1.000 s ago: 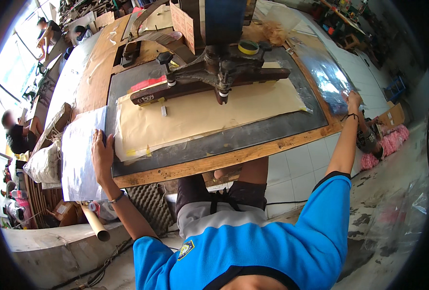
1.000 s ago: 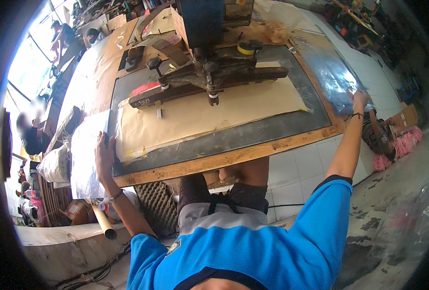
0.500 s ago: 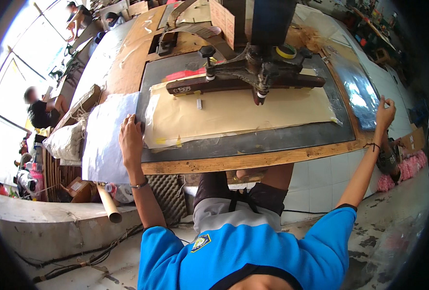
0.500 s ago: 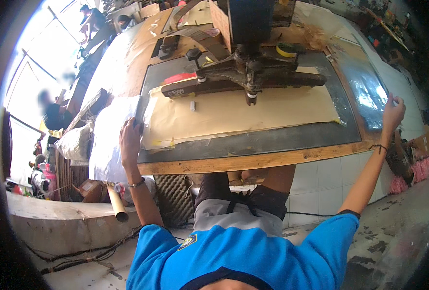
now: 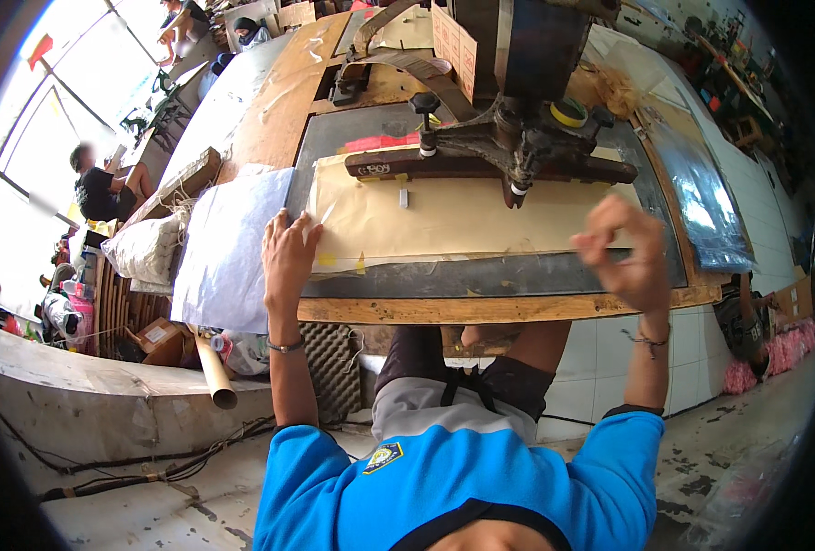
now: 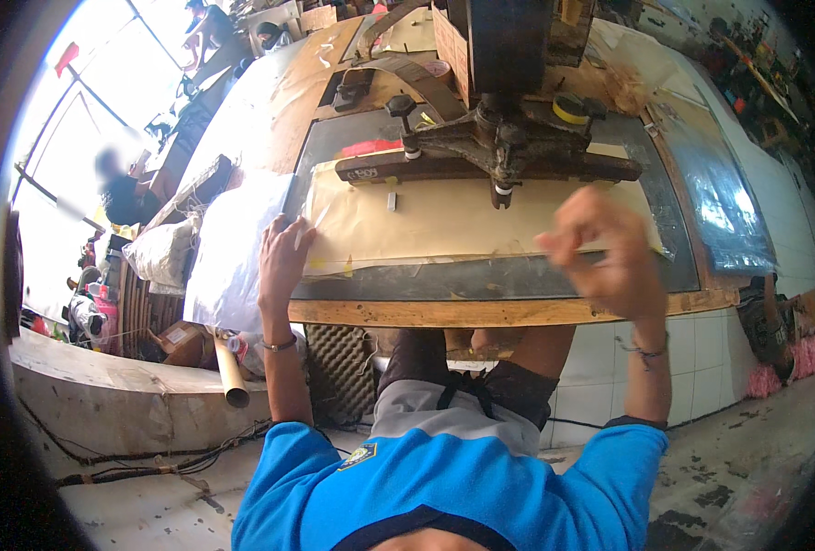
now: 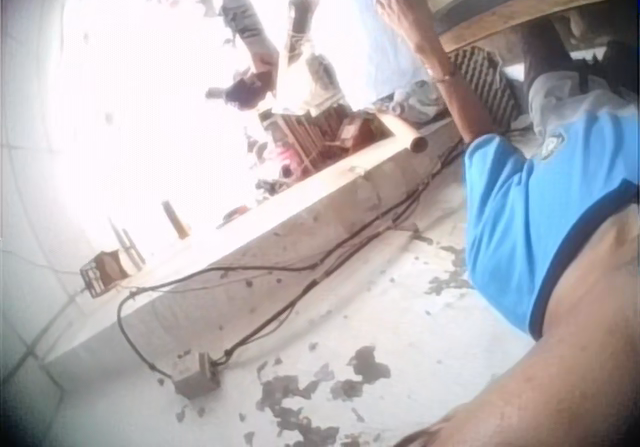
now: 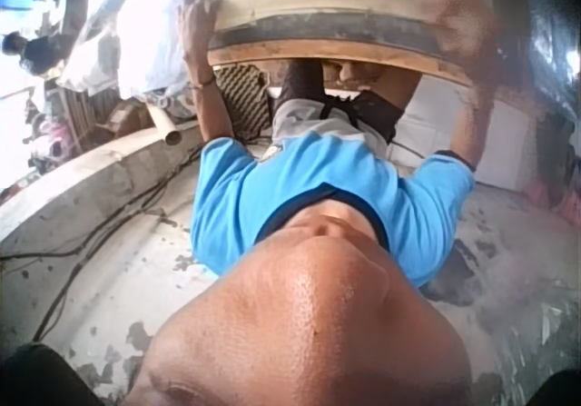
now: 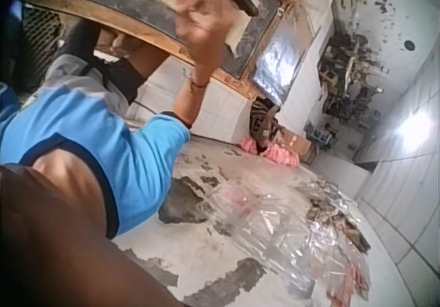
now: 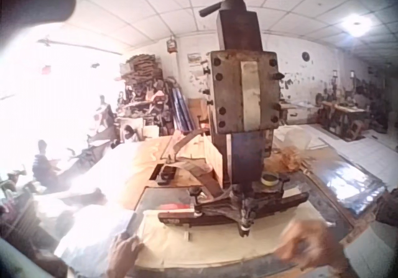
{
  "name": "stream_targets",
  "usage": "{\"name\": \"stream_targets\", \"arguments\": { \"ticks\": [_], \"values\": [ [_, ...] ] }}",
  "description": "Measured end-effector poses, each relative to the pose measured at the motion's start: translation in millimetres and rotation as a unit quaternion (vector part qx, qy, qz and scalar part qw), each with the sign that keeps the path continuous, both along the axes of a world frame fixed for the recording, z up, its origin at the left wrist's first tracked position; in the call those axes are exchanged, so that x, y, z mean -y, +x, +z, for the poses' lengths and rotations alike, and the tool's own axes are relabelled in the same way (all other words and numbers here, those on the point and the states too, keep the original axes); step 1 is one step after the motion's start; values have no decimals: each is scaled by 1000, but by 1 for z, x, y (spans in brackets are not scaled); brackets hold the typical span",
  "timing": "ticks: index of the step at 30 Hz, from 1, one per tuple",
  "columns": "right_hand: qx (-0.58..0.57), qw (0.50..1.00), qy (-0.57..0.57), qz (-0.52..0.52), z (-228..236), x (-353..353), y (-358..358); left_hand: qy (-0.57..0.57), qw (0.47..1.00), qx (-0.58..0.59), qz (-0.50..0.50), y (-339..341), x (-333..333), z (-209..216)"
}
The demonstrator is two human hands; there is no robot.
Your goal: The person positions sheets of plastic under a machine press, manually aligning them and pressing down on the machine head to seal or cut the material.
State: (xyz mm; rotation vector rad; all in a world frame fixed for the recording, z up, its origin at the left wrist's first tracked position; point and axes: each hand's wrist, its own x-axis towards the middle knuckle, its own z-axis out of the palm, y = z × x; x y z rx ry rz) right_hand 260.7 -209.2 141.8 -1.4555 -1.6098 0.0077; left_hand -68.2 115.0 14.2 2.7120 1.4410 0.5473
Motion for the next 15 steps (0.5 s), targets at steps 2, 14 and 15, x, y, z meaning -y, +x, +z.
{"name": "stream_targets", "arguments": {
  "ticks": [2, 14, 15],
  "values": [
    [-16, 997, -44, 59, -19, -20, -14, -19, 999, 47, -16, 1, -1, 3],
    [-138, 969, -142, 145, -44, -100, -86, -176, 899, 402, 2, -27, 54, 67],
    [-147, 966, -150, 151, -45, -107, -93, -187, 894, 407, 2, -27, 65, 75]
  ]
}}
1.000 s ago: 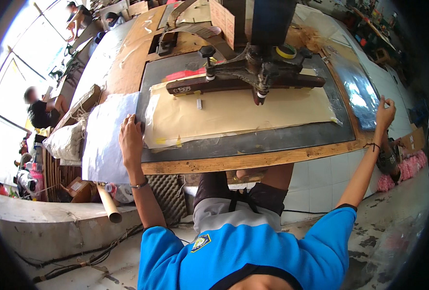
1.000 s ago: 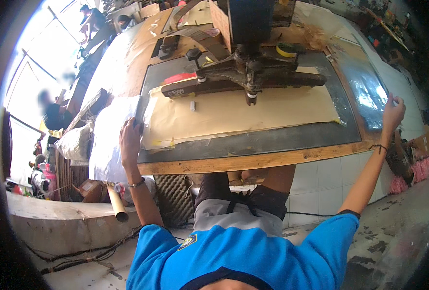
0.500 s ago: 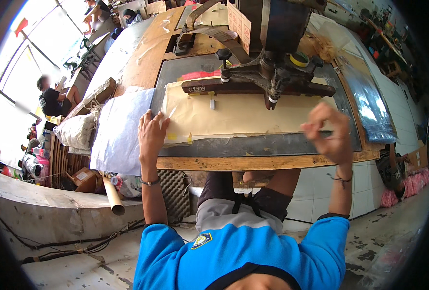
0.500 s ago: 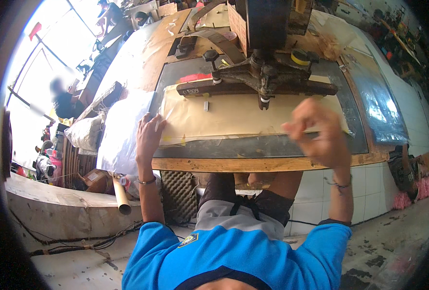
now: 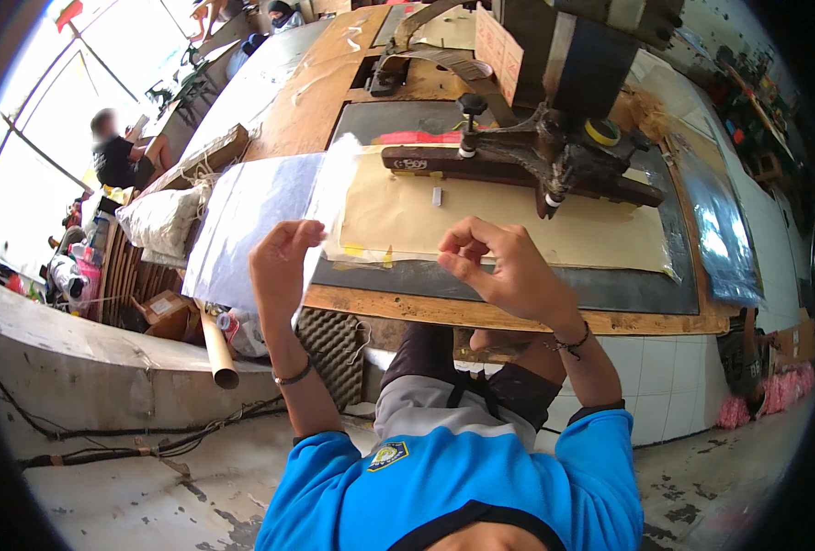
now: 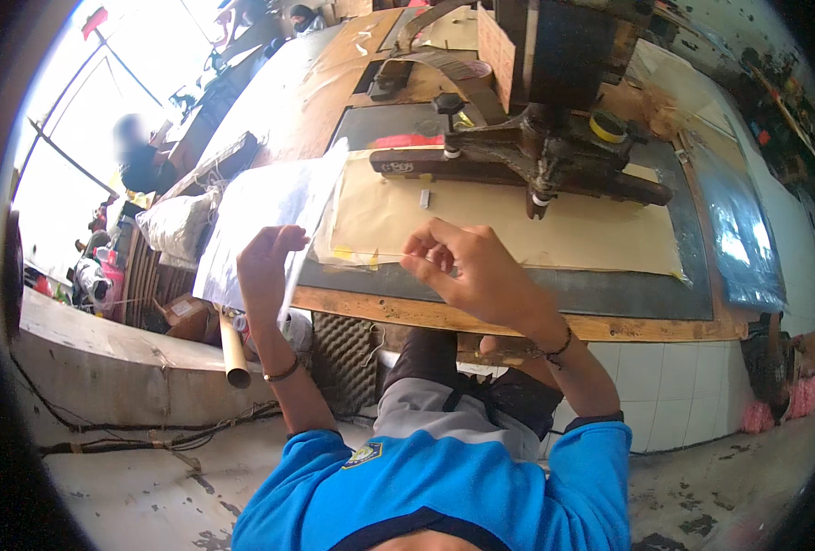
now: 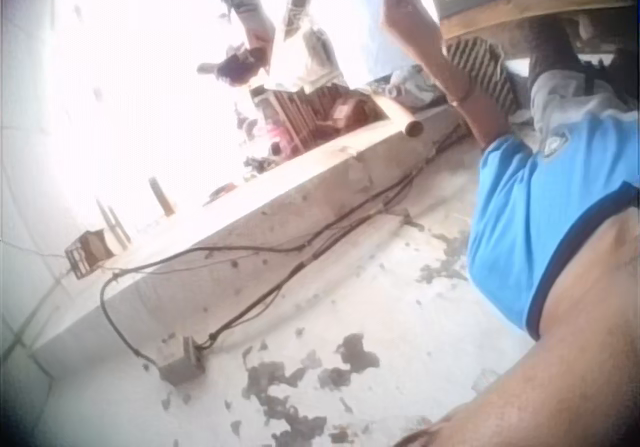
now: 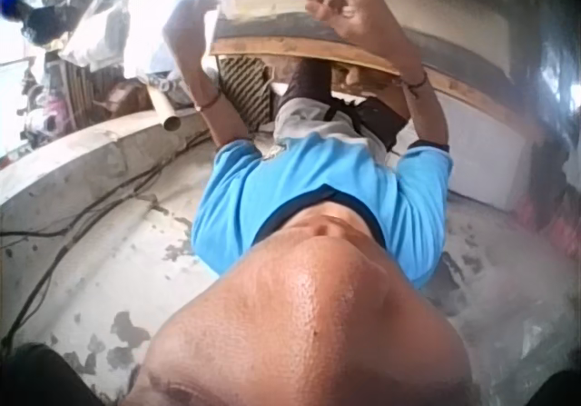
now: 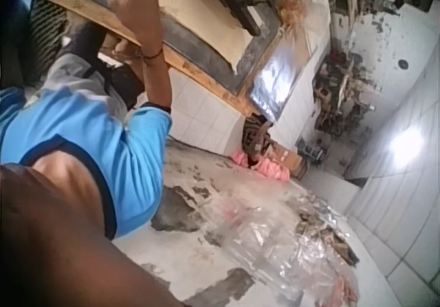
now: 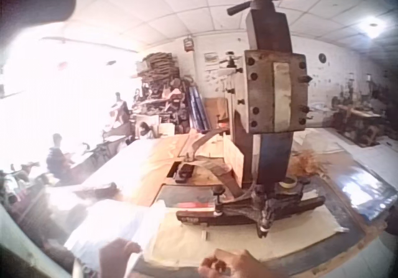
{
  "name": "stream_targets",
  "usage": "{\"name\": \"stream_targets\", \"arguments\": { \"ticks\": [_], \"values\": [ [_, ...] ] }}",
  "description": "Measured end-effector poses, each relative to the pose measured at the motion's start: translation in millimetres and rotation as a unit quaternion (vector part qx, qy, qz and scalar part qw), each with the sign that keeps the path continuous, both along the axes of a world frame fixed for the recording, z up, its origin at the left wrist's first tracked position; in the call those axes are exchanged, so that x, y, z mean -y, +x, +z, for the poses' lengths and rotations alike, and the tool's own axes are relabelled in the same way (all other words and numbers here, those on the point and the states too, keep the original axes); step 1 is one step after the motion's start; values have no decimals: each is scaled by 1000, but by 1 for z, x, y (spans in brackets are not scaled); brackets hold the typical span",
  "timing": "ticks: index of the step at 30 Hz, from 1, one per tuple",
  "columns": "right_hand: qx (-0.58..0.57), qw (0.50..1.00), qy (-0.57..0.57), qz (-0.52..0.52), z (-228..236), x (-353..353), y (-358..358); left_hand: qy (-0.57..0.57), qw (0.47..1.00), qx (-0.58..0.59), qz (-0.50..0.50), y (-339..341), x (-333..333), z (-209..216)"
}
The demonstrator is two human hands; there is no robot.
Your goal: The person positions sheets of plastic under a machine press, manually aligning them and pressing down on the machine head to seal or cut the material.
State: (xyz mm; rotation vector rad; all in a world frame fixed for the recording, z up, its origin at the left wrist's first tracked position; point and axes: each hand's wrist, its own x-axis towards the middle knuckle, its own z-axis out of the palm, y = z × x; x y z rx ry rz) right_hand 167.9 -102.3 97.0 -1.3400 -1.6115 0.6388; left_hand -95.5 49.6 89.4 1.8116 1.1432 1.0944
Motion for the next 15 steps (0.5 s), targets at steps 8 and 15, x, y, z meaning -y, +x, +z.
{"name": "stream_targets", "arguments": {
  "ticks": [8, 15],
  "values": [
    [-114, 993, 43, 6, -22, -29, -53, -30, 940, 231, -248, 35, 69, -34],
    [-201, 979, 25, -21, -40, -1, -26, 104, 955, 34, -276, 73, 81, -19]
  ]
}}
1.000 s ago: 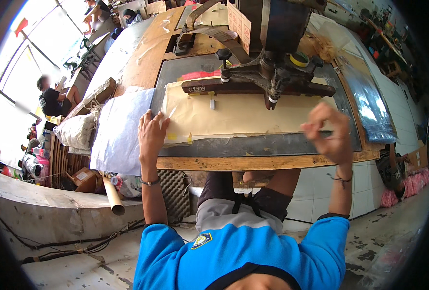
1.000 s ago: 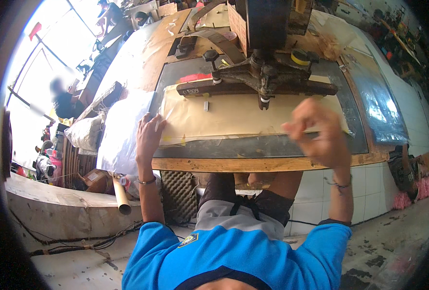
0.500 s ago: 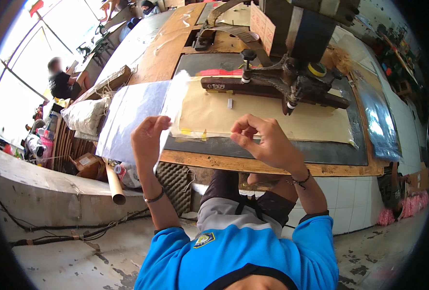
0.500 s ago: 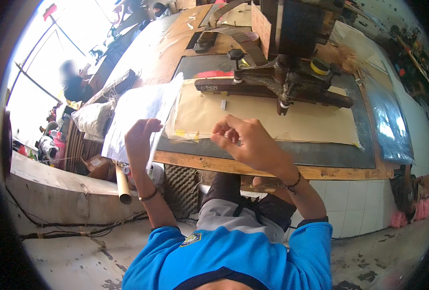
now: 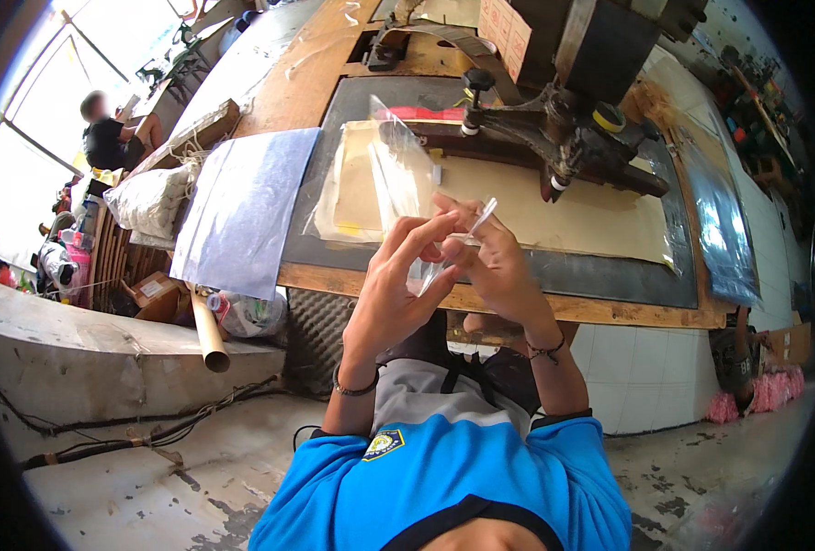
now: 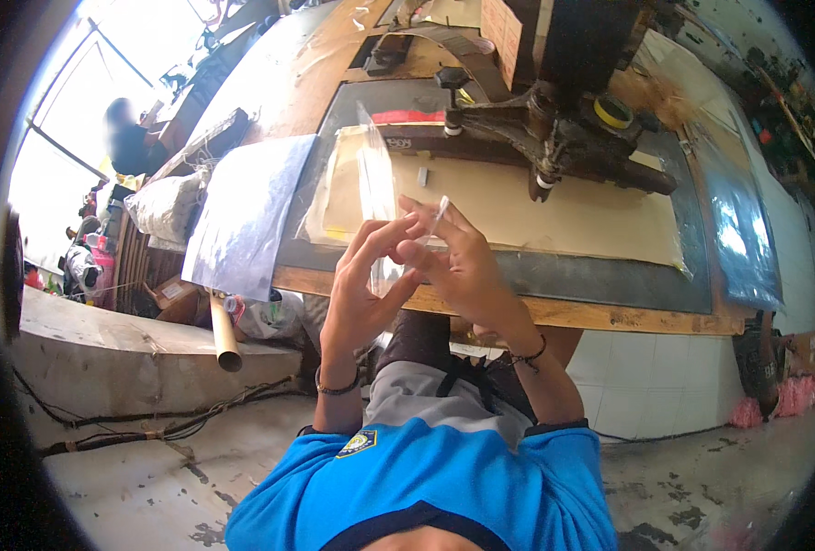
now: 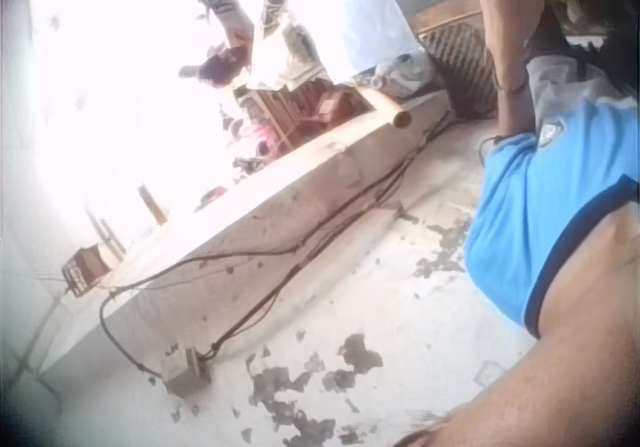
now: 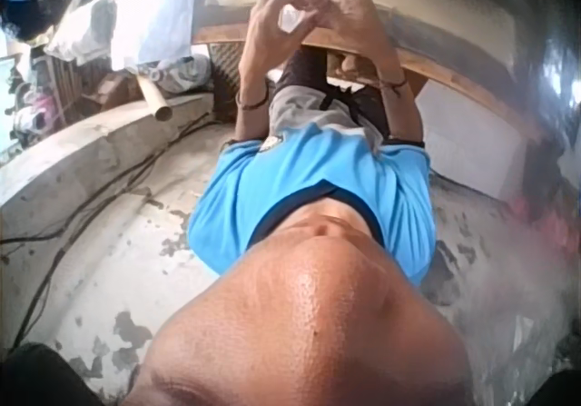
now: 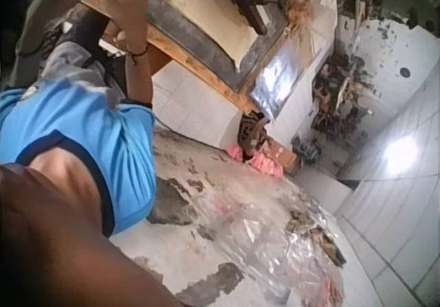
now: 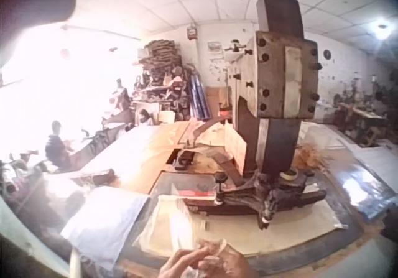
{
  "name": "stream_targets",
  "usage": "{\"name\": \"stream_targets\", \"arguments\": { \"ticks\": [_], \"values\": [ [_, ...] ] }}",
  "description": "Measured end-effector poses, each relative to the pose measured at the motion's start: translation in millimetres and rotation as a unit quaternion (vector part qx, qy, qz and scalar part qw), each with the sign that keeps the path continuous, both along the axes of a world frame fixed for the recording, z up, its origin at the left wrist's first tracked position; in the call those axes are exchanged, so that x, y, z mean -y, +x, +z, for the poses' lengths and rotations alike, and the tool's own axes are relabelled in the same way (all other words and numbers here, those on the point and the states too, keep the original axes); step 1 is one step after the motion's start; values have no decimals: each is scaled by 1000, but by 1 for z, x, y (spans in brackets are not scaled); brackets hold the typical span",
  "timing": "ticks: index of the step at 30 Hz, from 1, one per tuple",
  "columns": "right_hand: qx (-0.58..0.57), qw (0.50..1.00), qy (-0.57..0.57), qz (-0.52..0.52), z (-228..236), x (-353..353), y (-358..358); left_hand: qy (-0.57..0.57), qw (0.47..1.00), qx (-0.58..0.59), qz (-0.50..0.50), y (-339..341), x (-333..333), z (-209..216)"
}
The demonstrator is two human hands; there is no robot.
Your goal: The person positions sheets of plastic under a machine press, manually aligning them and pressing down on the machine head to seal or cut the material.
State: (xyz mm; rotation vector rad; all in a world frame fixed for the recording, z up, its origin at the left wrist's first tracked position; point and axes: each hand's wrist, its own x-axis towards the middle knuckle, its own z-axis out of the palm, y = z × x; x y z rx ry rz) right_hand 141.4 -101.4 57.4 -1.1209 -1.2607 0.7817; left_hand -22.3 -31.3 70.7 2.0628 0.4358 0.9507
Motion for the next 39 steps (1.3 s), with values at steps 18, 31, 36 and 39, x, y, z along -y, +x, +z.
{"name": "stream_targets", "arguments": {
  "ticks": [18, 31, 36, 39],
  "values": [
    [-152, 988, 13, 21, -28, 25, 42, 5, 1000, -1, 27, 40, 15, -6],
    [-200, 980, 14, 19, -35, 23, 47, -101, 994, 34, -38, 43, 8, -16],
    [-210, 977, 3, 41, -39, 23, 51, -127, 988, 53, -73, 42, 4, -23],
    [-216, 976, -9, 28, -31, 29, 36, -122, 991, -6, -52, 39, 7, -21]
  ]
}}
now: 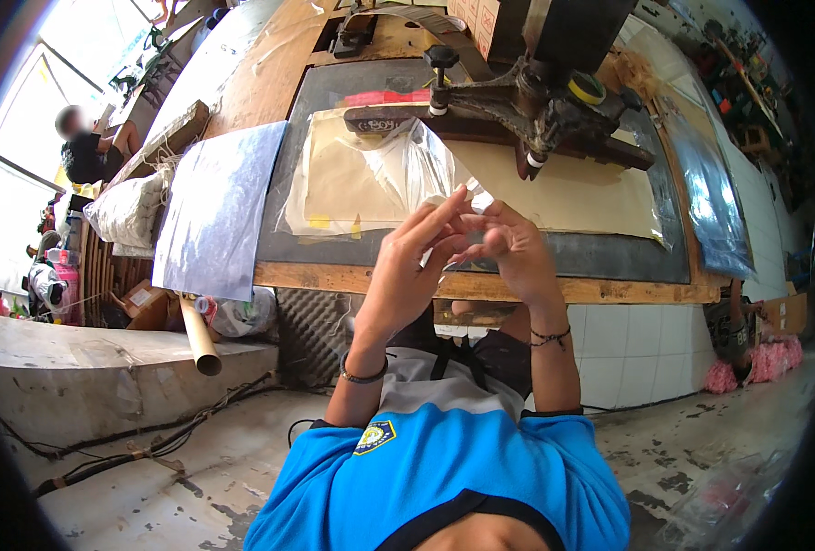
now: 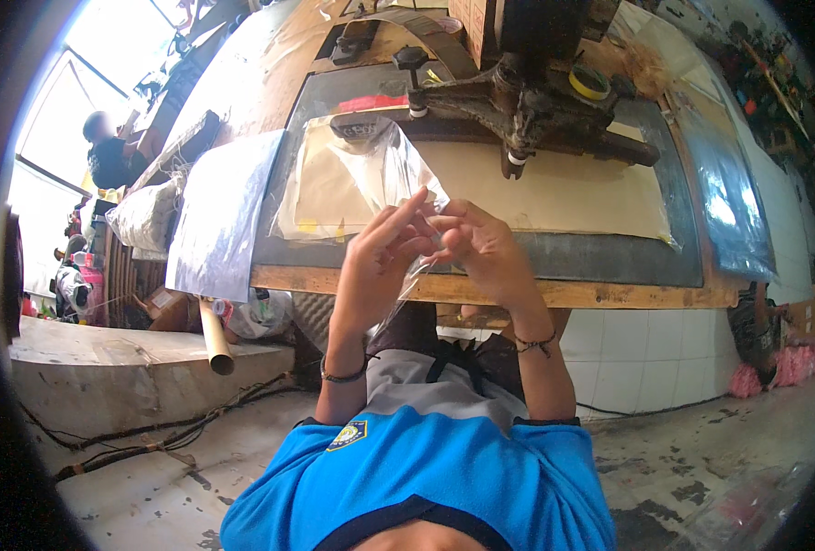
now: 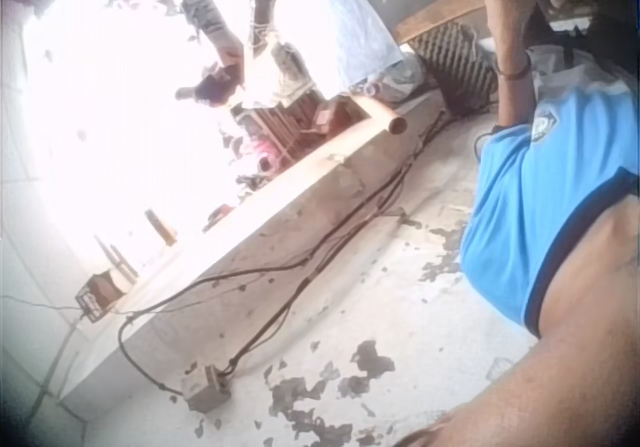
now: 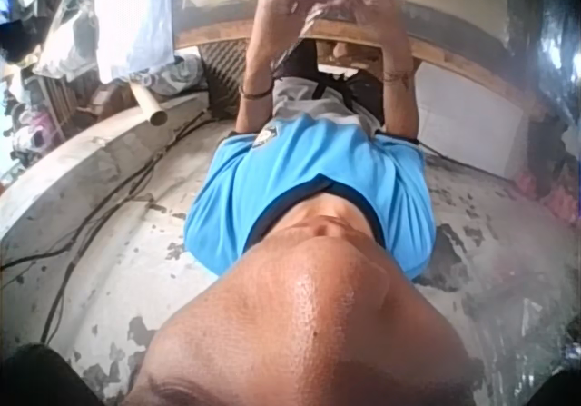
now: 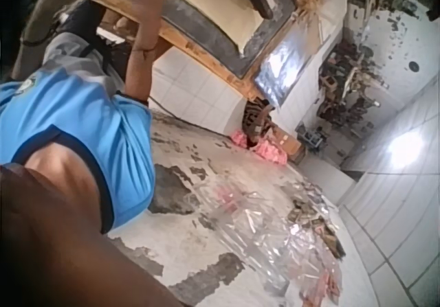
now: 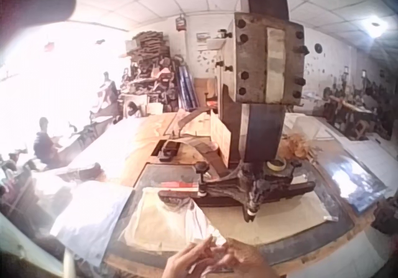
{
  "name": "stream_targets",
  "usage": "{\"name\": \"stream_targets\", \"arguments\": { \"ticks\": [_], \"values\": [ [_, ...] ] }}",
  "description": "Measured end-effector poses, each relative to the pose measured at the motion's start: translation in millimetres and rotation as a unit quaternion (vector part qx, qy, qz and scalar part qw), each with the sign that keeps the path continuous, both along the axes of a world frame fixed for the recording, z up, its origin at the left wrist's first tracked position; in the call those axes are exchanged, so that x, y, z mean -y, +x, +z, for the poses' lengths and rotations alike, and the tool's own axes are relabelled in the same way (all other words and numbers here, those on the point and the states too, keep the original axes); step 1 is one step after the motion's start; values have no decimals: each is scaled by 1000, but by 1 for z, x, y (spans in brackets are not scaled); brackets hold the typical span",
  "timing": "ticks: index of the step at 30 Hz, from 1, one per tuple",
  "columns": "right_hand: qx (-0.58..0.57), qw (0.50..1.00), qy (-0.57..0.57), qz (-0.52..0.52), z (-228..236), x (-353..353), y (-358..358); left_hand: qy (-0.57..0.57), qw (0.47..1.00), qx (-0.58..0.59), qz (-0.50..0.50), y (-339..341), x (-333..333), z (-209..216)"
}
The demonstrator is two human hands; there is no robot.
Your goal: The person positions sheets of plastic under a machine press, manually aligning them and pressing down on the machine head to seal or cut the material.
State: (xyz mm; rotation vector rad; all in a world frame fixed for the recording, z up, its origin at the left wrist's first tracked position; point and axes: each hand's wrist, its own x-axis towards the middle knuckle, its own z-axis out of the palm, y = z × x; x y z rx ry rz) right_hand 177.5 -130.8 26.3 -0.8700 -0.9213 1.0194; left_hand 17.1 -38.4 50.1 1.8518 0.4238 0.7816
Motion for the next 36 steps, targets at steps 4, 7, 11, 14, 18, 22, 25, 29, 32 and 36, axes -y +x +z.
{"name": "stream_targets", "arguments": {
  "ticks": [4, 7, 11, 14, 18, 22, 25, 29, 32, 36],
  "values": [
    [125, 978, -41, -164, -5, 18, 3, -5, 998, -23, -62, -8, 14, 8],
    [124, 953, -70, -268, -11, 62, 27, 67, 991, -76, -90, -36, 6, 15],
    [149, 906, -198, -342, -11, 115, 75, 203, 962, -180, -30, -53, -10, -9],
    [183, 889, -266, -324, -5, 127, 107, 261, 943, -203, -41, -38, -7, -26],
    [239, 864, -288, -336, -9, 115, 130, 316, 916, -243, -39, -21, 1, -29],
    [304, 823, -323, -355, -13, 98, 133, 292, 921, -256, -31, -22, 0, -22],
    [363, 797, -311, -369, -13, 96, 132, 355, 905, -232, 28, -11, 1, -24],
    [431, 773, -260, -387, -27, 102, 134, 344, 907, -242, 21, -13, -1, -36],
    [454, 748, -302, -378, -19, 102, 128, 325, 906, -272, 8, -19, 2, -30],
    [528, 663, -237, -475, -19, 83, 127, 362, 891, -273, 34, -3, -9, -33]
  ]
}}
